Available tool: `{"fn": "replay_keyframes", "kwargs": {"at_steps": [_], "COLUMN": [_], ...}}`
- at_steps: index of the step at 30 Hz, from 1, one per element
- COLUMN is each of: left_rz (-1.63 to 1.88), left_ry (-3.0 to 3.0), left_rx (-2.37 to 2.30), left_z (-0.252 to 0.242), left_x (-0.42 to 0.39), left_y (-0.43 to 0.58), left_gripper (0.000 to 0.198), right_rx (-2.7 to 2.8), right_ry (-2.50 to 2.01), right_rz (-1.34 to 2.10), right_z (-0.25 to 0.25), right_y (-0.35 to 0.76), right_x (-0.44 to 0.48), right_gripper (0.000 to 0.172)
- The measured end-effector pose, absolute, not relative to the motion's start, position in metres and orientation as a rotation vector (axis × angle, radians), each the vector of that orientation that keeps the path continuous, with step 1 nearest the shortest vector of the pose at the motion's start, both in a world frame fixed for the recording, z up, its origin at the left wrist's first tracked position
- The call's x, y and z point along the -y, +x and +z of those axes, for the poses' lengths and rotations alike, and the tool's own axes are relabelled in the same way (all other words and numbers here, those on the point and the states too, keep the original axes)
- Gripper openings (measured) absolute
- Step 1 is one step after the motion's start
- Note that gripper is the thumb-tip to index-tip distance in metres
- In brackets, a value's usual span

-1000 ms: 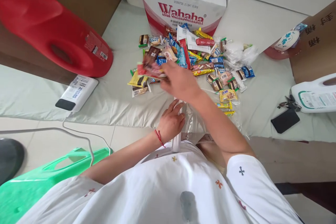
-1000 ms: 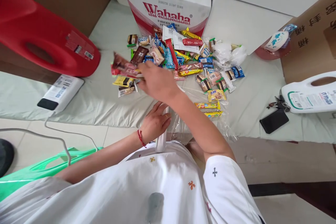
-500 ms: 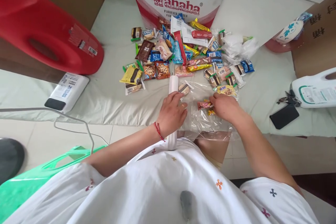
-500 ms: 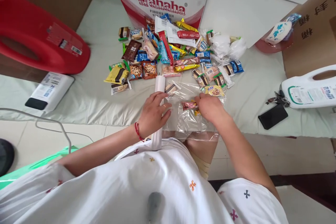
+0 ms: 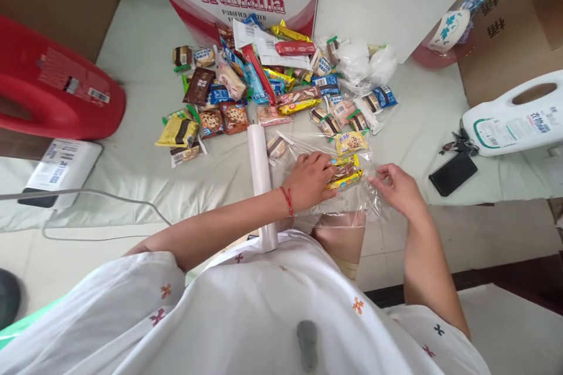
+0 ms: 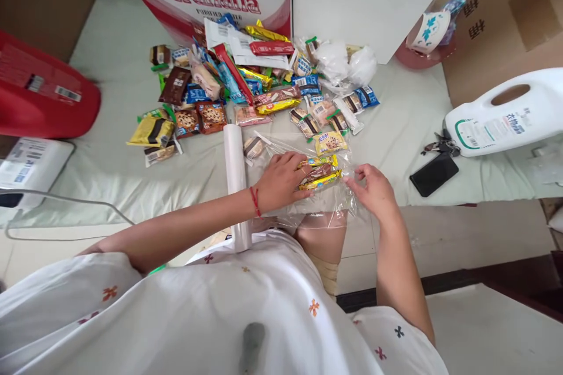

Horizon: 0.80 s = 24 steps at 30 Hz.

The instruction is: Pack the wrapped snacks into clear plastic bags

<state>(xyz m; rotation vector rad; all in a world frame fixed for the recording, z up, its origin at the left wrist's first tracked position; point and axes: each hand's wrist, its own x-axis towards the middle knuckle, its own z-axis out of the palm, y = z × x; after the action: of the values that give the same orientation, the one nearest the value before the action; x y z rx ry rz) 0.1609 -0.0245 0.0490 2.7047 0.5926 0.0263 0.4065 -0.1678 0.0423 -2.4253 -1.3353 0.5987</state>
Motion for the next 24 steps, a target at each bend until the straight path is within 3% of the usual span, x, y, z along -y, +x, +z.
{"fn": "replay_keyframes", "kwargs": {"at_steps": [3, 6, 8, 19, 24], "left_rz": [-0.008, -0.001, 0.025, 0.121, 0.116], "left_ry": [2.737, 2.761, 2.761, 2.762, 2.744], "left_rx": [-0.611, -0.638, -0.65, -0.417, -0.388], "left_z": [0.039, 0.035, 0.034, 0.011, 0.009], "left_x": [0.033, 0.037, 0.037, 0.039, 0.034], "left_y": [0.162, 0.167, 0.173, 0.177, 0.175], "left_gripper": [0.054, 0.041, 0.035, 0.043, 0.047], "right_rx": [1.241, 1.083, 0.97, 0.201, 0.143], "right_ry": [-2.59, -2.502, -2.306, -1.728, -1.708], "right_rz": [0.575, 0.765, 0.861, 1.178, 1.223], "right_z": [0.024, 0.014, 0.013, 0.028, 0.028], "right_y": [0.393, 0.392, 0.397, 0.399, 0.413], "right_x": [0.17, 0.169, 0.172, 0.165, 0.156], "right_gripper": [0.051, 0.03, 0.025, 0.068, 0.059]}}
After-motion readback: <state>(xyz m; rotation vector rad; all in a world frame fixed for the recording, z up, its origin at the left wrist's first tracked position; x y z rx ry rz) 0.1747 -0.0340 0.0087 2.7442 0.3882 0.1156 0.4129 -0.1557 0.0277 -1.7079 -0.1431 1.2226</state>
